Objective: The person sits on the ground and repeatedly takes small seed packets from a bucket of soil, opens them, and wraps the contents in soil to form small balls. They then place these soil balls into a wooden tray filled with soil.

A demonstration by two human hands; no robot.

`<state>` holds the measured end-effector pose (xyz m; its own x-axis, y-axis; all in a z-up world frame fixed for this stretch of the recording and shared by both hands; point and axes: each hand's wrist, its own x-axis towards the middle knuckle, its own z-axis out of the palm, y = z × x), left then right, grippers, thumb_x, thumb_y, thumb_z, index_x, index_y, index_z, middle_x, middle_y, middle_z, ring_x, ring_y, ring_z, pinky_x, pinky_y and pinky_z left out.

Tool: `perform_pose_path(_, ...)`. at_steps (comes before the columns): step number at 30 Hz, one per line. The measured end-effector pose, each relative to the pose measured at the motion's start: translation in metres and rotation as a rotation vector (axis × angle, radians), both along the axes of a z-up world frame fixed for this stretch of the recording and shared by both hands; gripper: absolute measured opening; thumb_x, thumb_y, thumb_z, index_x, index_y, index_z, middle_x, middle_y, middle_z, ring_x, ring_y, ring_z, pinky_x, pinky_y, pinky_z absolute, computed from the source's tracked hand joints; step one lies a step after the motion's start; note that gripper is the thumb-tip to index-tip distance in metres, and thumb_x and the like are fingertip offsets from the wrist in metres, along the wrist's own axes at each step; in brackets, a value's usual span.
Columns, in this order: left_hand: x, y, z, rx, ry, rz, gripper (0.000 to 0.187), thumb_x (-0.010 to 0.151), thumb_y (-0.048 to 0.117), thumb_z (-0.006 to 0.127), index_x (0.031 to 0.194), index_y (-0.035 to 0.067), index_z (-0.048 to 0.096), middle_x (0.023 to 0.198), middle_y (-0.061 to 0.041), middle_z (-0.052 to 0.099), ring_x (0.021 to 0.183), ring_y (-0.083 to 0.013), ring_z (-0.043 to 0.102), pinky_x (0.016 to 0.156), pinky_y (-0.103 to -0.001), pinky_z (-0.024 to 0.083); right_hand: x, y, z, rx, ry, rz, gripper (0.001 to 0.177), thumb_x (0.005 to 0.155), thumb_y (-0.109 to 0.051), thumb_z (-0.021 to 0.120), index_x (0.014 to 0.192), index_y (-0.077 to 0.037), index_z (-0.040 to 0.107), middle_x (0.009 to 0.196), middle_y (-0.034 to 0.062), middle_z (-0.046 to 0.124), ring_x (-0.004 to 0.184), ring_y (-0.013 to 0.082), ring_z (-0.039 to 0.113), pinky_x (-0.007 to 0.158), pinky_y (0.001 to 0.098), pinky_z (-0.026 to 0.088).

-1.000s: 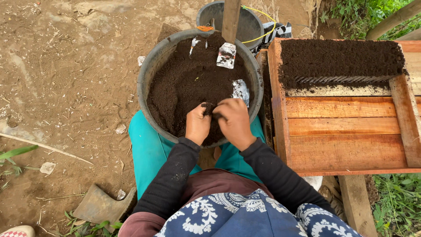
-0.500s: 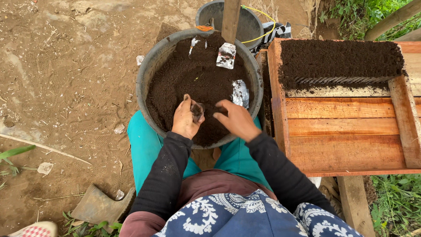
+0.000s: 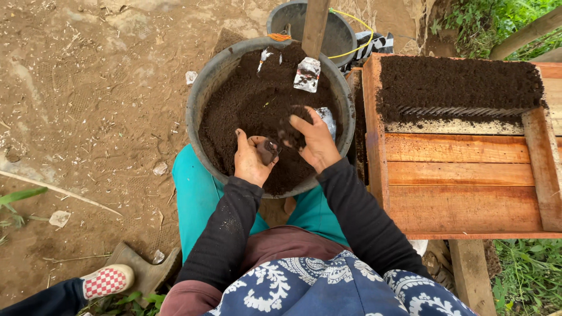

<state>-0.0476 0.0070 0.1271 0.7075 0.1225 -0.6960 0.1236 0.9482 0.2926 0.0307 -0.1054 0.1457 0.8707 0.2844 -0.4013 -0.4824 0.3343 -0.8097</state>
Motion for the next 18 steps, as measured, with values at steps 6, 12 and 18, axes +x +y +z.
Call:
perform_pose_path(6,0.011,-0.006,-0.045,-0.078,0.075,-0.011,0.049,0.098,0.052,0.027,0.082,0.012,0.051,0.09,-0.015,0.06,0.089,-0.0267,0.058,0.085,-0.043,0.049,-0.001,0.022,-0.02,0.026,-0.224,-0.13,0.023,0.074,0.009,0.062,0.094,-0.003,0.059,0.079,0.0151,0.065,0.074,0.0289,0.067,0.057,0.0417,0.059)
perform_pose_path(12,0.016,-0.009,-0.017,-0.105,0.145,0.046,0.062,0.093,0.051,0.045,0.139,0.012,0.028,0.129,-0.02,0.046,0.114,-0.033,0.052,0.103,-0.052,0.043,-0.026,0.012,0.002,-0.329,-0.556,0.07,0.025,0.083,0.003,0.054,0.107,-0.002,0.059,0.102,0.0149,0.062,0.103,0.0243,0.056,0.089,0.0403,0.046)
perform_pose_path(18,0.014,-0.012,-0.044,0.129,-0.03,0.038,0.035,0.099,0.036,0.044,0.081,0.006,0.052,0.068,-0.006,0.04,0.062,-0.0226,0.046,0.056,-0.034,0.039,-0.023,-0.002,-0.022,-1.01,-0.793,0.765,0.041,0.075,-0.006,0.05,0.114,-0.011,0.063,0.134,0.0188,0.046,0.126,0.0441,0.038,0.104,0.0532,0.029)
